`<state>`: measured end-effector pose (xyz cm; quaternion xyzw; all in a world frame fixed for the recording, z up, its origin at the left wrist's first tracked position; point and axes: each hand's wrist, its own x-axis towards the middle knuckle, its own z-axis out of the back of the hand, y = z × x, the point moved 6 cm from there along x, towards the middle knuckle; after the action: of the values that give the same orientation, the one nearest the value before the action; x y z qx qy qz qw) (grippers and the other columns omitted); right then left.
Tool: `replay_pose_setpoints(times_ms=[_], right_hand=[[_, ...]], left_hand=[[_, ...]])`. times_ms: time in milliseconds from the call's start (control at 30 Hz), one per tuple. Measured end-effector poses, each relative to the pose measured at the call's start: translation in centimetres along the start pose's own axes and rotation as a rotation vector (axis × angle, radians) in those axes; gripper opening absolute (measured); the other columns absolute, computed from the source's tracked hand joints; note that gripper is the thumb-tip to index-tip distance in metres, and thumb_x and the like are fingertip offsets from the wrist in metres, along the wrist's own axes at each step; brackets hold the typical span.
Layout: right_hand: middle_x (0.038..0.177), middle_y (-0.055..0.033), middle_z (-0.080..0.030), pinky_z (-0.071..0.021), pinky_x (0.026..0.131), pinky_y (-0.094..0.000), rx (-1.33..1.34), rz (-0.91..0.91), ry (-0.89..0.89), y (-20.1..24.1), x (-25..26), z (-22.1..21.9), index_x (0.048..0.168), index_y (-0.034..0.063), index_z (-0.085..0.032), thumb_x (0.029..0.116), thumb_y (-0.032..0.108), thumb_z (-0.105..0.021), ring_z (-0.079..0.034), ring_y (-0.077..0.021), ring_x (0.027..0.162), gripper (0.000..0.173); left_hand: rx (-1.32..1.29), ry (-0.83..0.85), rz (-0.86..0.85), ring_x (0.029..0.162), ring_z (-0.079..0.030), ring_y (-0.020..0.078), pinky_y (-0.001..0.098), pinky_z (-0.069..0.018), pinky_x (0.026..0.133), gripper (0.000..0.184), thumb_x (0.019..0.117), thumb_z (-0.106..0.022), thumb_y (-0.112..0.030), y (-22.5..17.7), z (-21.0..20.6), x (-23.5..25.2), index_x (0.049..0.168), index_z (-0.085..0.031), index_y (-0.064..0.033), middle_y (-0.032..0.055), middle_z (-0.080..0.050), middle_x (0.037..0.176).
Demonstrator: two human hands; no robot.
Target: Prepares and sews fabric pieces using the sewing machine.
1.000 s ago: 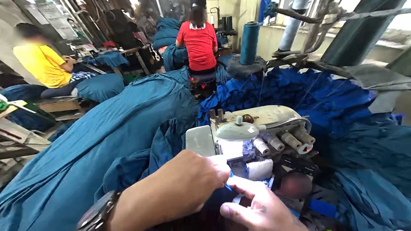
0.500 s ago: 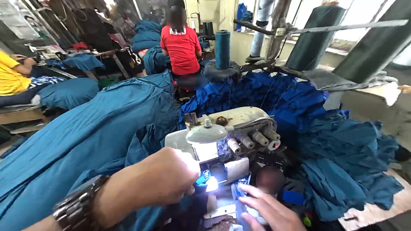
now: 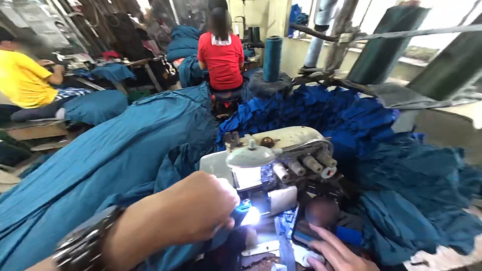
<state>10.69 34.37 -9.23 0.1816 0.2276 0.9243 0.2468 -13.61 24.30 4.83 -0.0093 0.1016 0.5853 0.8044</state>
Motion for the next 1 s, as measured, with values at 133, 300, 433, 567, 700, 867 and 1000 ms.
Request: replay_pose_setpoints(times_ms=[133,300,433,567,700,867,1000], right_hand=[[0.14,-0.0108,-0.065,-0.061,0.065,-0.0409,0.01,-0.031,-0.124,0.3,0.2,0.6,0.116,0.0097,-0.075,0.1033,0.031,-0.061,-0.075,-0.0222,0.083,0.029],[0.125,-0.0128,-0.071,-0.0596,0.069,-0.0248,0.521,0.186,-0.225,7.0,4.6,-0.8,0.116,0.0034,-0.074,0.0972,0.016,-0.07,-0.07,-0.01,0.082,0.022],[0.12,-0.0046,-0.072,-0.0616,0.078,-0.0239,0.646,0.319,-0.123,8.9,10.4,-2.8,0.125,0.0082,-0.071,0.0963,0.023,-0.071,-0.071,-0.0048,0.088,0.033],[0.099,-0.0036,-0.07,-0.059,0.071,-0.0254,0.617,0.39,0.067,9.6,12.5,-4.0,0.111,0.0101,-0.075,0.0992,0.033,-0.067,-0.066,-0.0066,0.078,0.027],[0.091,-0.0044,-0.065,-0.055,0.064,-0.0234,0.639,0.395,0.156,9.6,12.9,-4.2,0.093,0.0065,-0.072,0.1016,0.033,-0.063,-0.062,-0.0071,0.071,0.03],[0.105,-0.009,-0.074,-0.0581,0.086,-0.0268,0.767,0.402,0.157,9.5,12.8,-3.5,0.105,0.0011,-0.075,0.0985,0.01,-0.062,-0.07,-0.01,0.095,0.017],[0.097,-0.0106,-0.073,-0.0577,0.077,-0.026,0.763,0.462,0.107,9.6,12.7,-2.8,0.103,-0.0005,-0.075,0.0993,0.013,-0.066,-0.069,-0.0118,0.084,0.017]], left_hand=[[0.046,0.112,0.081,0.065,-0.066,0.0216,0.0413,-0.0508,0.052,0.028,0.099,-0.064,-0.036,0.0,0.2,0.1,0.085,-0.069,-0.0129,0.0029,-0.063,0.073],[-0.002,0.185,0.038,0.067,-0.066,0.0256,0.0454,-0.0505,0.054,0.018,0.0966,-0.066,-0.022,-1.3,0.8,0.6,0.082,-0.068,-0.0104,0.0058,-0.064,0.074],[-0.002,0.253,0.076,0.066,-0.065,0.0268,0.0459,-0.0499,0.054,0.02,0.0995,-0.063,-0.024,-2.0,1.5,0.4,0.085,-0.067,-0.01,0.0068,-0.062,0.074],[-0.006,0.161,0.078,0.064,-0.063,0.0222,0.041,-0.0478,0.052,0.028,0.1007,-0.062,-0.032,-1.2,1.4,-0.3,0.083,-0.067,-0.0116,0.0036,-0.06,0.07],[0.09,-0.055,0.065,0.058,-0.062,0.0179,0.0363,-0.0474,0.048,0.025,0.0935,-0.071,-0.03,0.2,0.5,-0.2,0.076,-0.067,-0.0127,0.0006,-0.059,0.065],[-0.002,-0.13,-0.19,0.05,-0.057,0.0117,0.0331,-0.0423,0.041,0.026,0.0907,-0.065,-0.036,-0.2,0.6,0.2,0.072,-0.067,-0.0181,-0.0053,-0.054,0.058],[0.004,-0.236,-0.174,0.047,-0.056,0.0142,0.0335,-0.0412,0.037,0.04,0.0989,-0.053,-0.043,1.2,-0.1,-0.5,0.072,-0.063,-0.0153,-0.0031,-0.052,0.057]])
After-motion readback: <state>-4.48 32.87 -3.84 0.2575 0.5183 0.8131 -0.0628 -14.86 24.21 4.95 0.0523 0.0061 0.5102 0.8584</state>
